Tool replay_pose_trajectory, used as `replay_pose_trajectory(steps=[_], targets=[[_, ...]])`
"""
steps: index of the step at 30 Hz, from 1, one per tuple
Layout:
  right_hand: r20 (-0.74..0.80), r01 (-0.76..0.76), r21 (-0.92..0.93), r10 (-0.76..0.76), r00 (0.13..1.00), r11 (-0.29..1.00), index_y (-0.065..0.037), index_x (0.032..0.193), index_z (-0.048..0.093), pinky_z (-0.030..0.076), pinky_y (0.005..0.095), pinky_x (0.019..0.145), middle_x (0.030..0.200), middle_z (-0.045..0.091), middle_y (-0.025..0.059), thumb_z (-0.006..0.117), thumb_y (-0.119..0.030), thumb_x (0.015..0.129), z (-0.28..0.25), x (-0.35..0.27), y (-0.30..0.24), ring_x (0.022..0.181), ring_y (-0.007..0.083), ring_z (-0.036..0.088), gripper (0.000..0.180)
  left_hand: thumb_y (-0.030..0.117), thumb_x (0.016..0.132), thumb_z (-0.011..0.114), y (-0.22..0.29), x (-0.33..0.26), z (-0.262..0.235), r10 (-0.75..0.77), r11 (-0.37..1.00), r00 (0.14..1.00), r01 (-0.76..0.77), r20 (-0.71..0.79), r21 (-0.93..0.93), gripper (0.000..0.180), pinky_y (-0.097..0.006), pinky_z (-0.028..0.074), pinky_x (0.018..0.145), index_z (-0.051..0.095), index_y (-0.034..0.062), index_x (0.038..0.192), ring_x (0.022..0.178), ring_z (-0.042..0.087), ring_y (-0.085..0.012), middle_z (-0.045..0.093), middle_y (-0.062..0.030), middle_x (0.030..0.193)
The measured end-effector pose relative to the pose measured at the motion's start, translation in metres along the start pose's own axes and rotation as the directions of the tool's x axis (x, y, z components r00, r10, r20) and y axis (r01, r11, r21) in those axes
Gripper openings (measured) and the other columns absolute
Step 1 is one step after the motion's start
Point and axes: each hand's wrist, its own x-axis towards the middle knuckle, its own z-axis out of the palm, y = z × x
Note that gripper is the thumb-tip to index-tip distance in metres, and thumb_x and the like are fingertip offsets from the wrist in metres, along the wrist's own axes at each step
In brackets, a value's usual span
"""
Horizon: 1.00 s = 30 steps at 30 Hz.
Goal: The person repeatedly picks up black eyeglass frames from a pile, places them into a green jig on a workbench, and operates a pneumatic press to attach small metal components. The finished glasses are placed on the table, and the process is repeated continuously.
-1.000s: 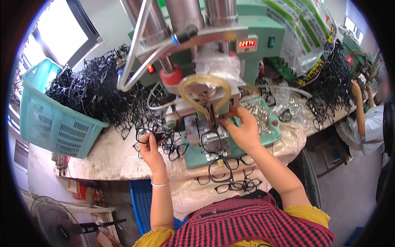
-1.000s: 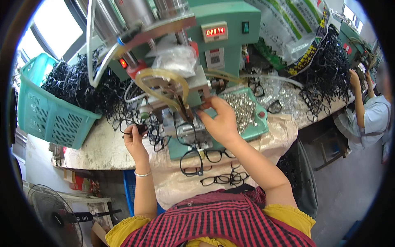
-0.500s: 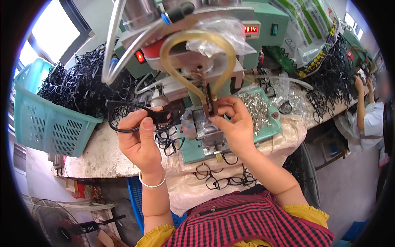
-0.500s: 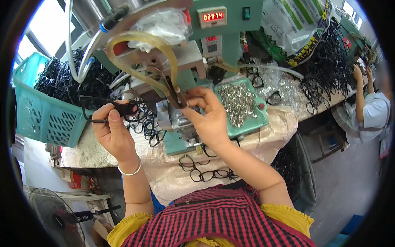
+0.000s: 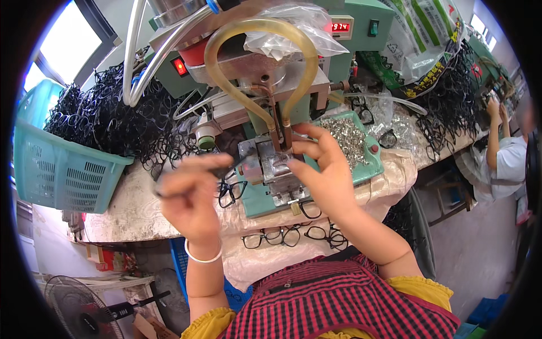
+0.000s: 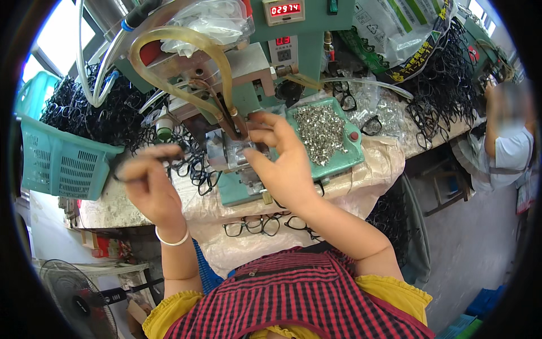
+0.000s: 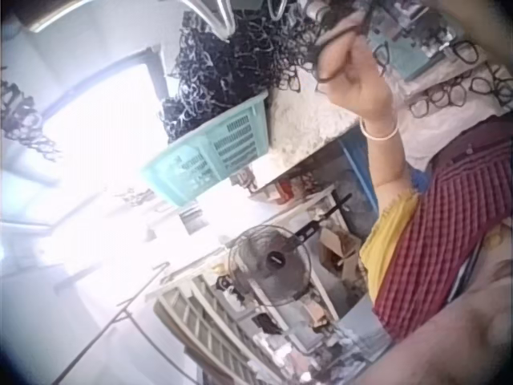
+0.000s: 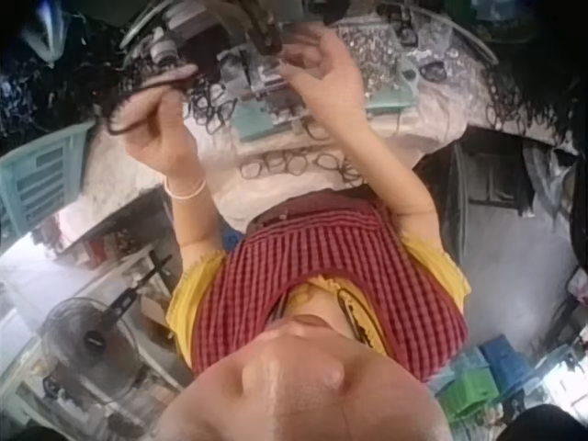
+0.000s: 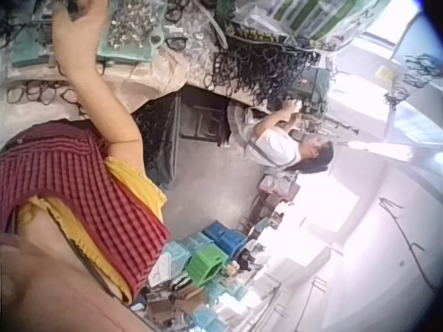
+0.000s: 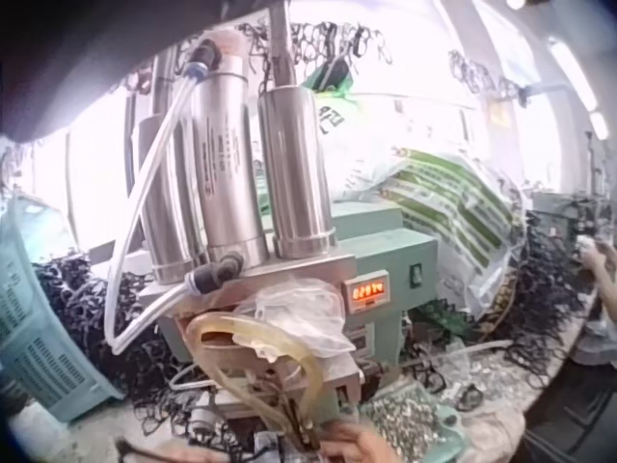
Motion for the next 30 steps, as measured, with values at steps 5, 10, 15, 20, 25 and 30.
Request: replay_pose_trajectory(steps=[5, 10, 15, 20, 25, 30], targets=[[0.094, 0.194, -0.84, -0.216, 0.972, 0.507, -0.004, 0.097, 0.073, 0.045, 0.046, 0.103, 0.113, 0.068, 0.0168, 0.072, -0.014, 0.077, -0.073, 0.016, 0.033, 0.119, 0.0367, 0.058, 0.022, 0.006, 0.072, 0.081, 0.007, -0.028, 0.025, 0.115, 0.933, 0.872, -0.259, 0.475, 0.25, 0.024, -0.04, 0.053, 0.086, 0.075, 0.0098, 0.095, 0.076, 0.055, -0.0232, 0.075, -0.003, 0.104], [-0.001, 0.095, -0.955, -0.325, 0.946, 0.281, -0.007, 0.089, 0.074, 0.046, 0.0459, 0.101, 0.117, 0.065, 0.0166, 0.077, -0.016, 0.073, -0.124, 0.005, 0.077, 0.123, 0.0377, 0.054, 0.018, 0.009, 0.072, 0.082, 0.001, -0.028, 0.027, 0.108, 0.937, 0.829, -0.269, 0.548, 0.224, 0.023, -0.043, 0.054, 0.087, 0.075, 0.0102, 0.094, 0.076, 0.056, -0.023, 0.073, -0.0025, 0.104], [0.001, 0.121, -0.94, -0.353, 0.936, 0.32, -0.007, 0.083, 0.073, 0.047, 0.0455, 0.098, 0.114, 0.066, 0.0154, 0.077, -0.012, 0.073, -0.119, 0.005, 0.079, 0.12, 0.0363, 0.057, 0.012, 0.009, 0.072, 0.082, 0.006, -0.029, 0.019, 0.039, 0.945, 0.823, -0.214, 0.567, 0.246, 0.027, -0.043, 0.053, 0.088, 0.074, 0.0098, 0.098, 0.08, 0.058, -0.0235, 0.073, -0.0029, 0.109], [0.002, 0.136, -0.936, -0.381, 0.925, 0.326, -0.004, 0.085, 0.07, 0.045, 0.0463, 0.1, 0.109, 0.067, 0.0167, 0.074, -0.007, 0.074, -0.133, 0.002, 0.08, 0.116, 0.0378, 0.058, 0.012, 0.012, 0.084, 0.064, 0.055, 0.024, -0.045, -0.222, 0.965, 0.619, 0.028, 0.753, 0.262, 0.029, -0.037, 0.052, 0.085, 0.072, 0.0021, 0.11, 0.092, 0.063, -0.0236, 0.071, -0.0132, 0.119], [0.055, 0.211, -0.911, -0.403, 0.914, 0.354, -0.005, 0.087, 0.065, 0.047, 0.0466, 0.097, 0.104, 0.067, 0.0173, 0.069, -0.007, 0.077, -0.118, 0.006, 0.077, 0.112, 0.0373, 0.06, 0.011, 0.011, 0.085, 0.061, 0.093, 0.064, -0.133, -0.493, 0.778, 0.584, -0.036, 0.645, 0.627, 0.03, -0.037, 0.051, 0.088, 0.07, 0.0012, 0.112, 0.095, 0.062, -0.0241, 0.07, -0.0138, 0.119], [-0.08, 0.102, -0.874, -0.347, 0.934, 0.475, -0.004, 0.086, 0.063, 0.048, 0.046, 0.09, 0.1, 0.066, 0.0177, 0.067, -0.004, 0.078, -0.123, 0.014, 0.066, 0.102, 0.0401, 0.061, 0.009, 0.01, 0.086, 0.059, 0.06, 0.063, -0.113, -0.507, 0.76, 0.543, -0.086, 0.67, 0.644, 0.03, -0.037, 0.05, 0.091, 0.068, 0.0004, 0.113, 0.097, 0.062, -0.0246, 0.068, -0.0144, 0.119]])
